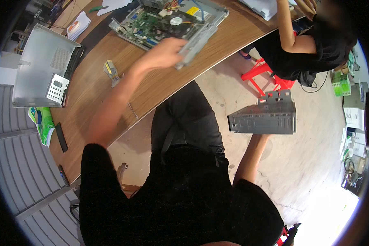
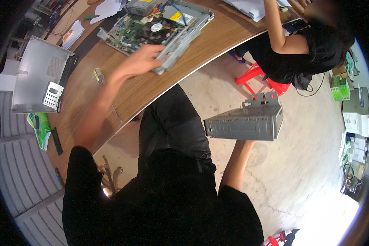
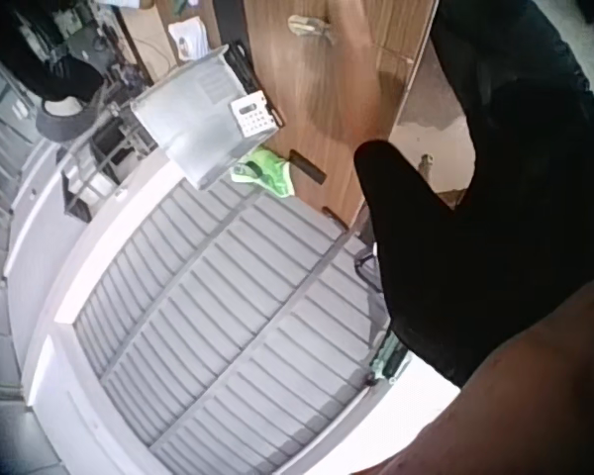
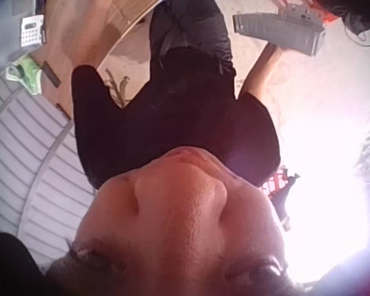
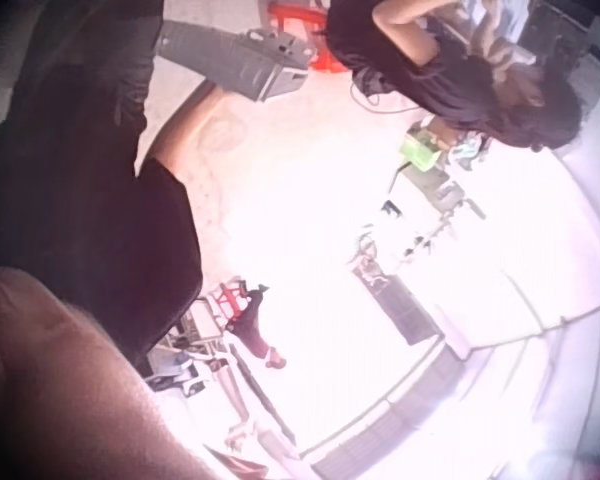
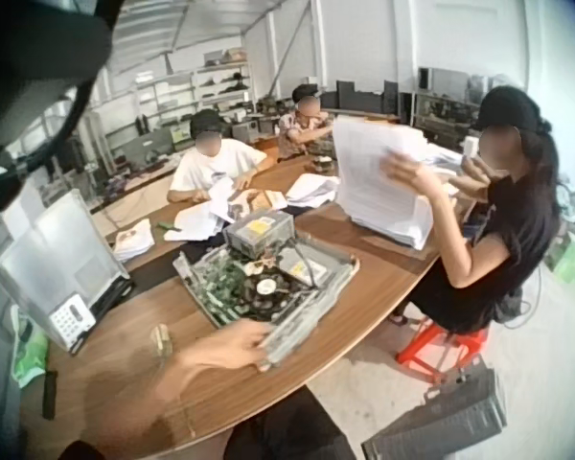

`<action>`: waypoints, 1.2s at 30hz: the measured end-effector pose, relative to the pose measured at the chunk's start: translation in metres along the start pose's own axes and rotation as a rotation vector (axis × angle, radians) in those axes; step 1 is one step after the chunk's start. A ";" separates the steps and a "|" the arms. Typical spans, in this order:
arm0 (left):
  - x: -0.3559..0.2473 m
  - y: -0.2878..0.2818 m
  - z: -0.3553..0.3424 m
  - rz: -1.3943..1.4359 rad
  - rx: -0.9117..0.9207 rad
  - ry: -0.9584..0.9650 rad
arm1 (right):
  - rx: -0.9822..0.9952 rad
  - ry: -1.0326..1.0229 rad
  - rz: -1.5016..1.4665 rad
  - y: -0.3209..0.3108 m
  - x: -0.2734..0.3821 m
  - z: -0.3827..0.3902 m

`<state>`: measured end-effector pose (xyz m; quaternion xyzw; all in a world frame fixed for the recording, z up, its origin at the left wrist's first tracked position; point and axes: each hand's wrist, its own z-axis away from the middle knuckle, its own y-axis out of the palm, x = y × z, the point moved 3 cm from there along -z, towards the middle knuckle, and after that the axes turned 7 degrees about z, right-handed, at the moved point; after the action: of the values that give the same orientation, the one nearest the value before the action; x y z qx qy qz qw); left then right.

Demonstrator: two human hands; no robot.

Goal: The person disassembles and reassembles internal components of a computer, removing a power supply unit and a disc drive using a screwdriver before placing them back into the chassis and securing them.

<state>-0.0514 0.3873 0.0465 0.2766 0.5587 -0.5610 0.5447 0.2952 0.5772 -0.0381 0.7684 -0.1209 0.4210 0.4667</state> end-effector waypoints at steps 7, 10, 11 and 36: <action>0.034 -0.052 0.091 0.111 0.028 -0.101 | -0.126 -0.165 0.103 0.064 -0.004 -0.047; 0.031 -0.057 0.118 0.128 0.075 -0.126 | -0.283 -0.301 0.239 0.114 0.008 -0.078; 0.031 -0.060 0.124 0.138 0.085 -0.125 | -0.255 -0.341 0.275 0.120 0.011 -0.086; -0.013 -0.019 0.078 -0.005 -0.334 0.252 | 0.159 -0.339 0.631 0.228 -0.083 -0.151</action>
<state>-0.0421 0.3144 0.0825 0.2491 0.7084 -0.4228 0.5073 0.0322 0.5616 0.0708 0.7861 -0.3942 0.4191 0.2261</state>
